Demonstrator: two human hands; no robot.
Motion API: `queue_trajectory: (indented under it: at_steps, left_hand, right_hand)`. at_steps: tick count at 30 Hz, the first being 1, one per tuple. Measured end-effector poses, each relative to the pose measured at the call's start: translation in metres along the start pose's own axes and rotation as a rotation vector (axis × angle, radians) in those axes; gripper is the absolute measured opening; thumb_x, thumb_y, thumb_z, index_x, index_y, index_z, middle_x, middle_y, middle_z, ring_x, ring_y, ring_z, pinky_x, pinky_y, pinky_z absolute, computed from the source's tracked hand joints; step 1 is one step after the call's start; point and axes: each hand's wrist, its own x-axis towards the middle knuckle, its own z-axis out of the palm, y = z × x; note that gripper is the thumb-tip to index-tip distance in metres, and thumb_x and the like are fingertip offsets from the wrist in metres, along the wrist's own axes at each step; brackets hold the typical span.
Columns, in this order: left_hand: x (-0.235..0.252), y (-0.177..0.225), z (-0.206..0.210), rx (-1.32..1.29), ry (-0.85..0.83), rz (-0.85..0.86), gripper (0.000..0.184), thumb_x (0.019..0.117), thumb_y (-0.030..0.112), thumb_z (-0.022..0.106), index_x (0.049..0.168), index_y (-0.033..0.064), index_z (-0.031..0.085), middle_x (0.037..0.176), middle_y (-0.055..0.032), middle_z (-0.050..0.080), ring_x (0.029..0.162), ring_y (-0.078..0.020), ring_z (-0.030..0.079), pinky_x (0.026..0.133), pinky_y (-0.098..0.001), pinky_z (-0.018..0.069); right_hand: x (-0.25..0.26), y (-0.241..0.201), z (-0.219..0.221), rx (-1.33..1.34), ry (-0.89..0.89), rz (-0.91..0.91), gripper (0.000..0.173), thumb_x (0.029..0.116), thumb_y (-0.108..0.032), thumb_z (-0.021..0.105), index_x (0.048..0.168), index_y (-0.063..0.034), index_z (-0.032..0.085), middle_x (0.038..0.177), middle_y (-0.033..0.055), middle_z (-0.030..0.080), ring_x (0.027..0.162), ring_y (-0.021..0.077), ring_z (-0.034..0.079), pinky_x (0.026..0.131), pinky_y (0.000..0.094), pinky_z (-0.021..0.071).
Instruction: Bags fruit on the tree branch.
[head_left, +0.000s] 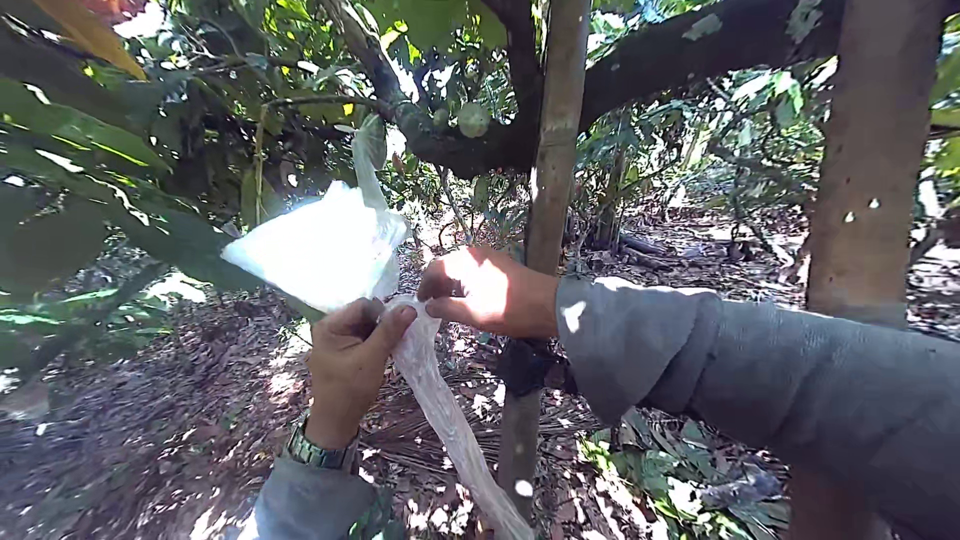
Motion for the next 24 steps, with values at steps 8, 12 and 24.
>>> queue_trajectory:
  at_steps: [8, 12, 24]
  left_hand:
    - [-0.001, -0.004, -0.003, -0.324, 0.056, -0.066, 0.013, 0.0924, 0.04, 0.074, 0.088, 0.0279, 0.072, 0.083, 0.0105, 0.072, 0.076, -0.0008, 0.069, 0.072, -0.0215, 0.0607]
    - [-0.005, -0.008, 0.002, -0.414, -0.006, -0.024, 0.017, 0.0875, 0.041, 0.078, 0.081, 0.0265, 0.072, 0.079, 0.0105, 0.068, 0.073, -0.0001, 0.065, 0.069, -0.0191, 0.0578]
    - [0.007, -0.032, 0.021, -0.153, -0.147, -0.011, 0.069, 0.0868, 0.034, 0.075, 0.147, 0.0117, 0.049, 0.138, -0.0001, 0.061, 0.12, -0.0122, 0.062, 0.101, -0.0339, 0.0545]
  right_hand:
    - [0.004, -0.002, -0.01, 0.223, -0.018, 0.091, 0.04, 0.093, -0.018, 0.073, 0.127, -0.0027, 0.06, 0.119, 0.0141, 0.065, 0.098, 0.021, 0.067, 0.082, 0.0402, 0.0592]
    - [0.0, -0.004, -0.001, 0.111, -0.044, -0.007, 0.013, 0.0971, -0.013, 0.067, 0.104, -0.0022, 0.071, 0.086, 0.0083, 0.068, 0.076, 0.0152, 0.065, 0.07, 0.0356, 0.0546]
    - [0.007, 0.013, -0.013, 0.077, 0.072, 0.002, 0.02, 0.1008, -0.009, 0.058, 0.086, -0.0007, 0.068, 0.071, 0.0044, 0.059, 0.066, 0.0105, 0.056, 0.063, 0.0305, 0.0466]
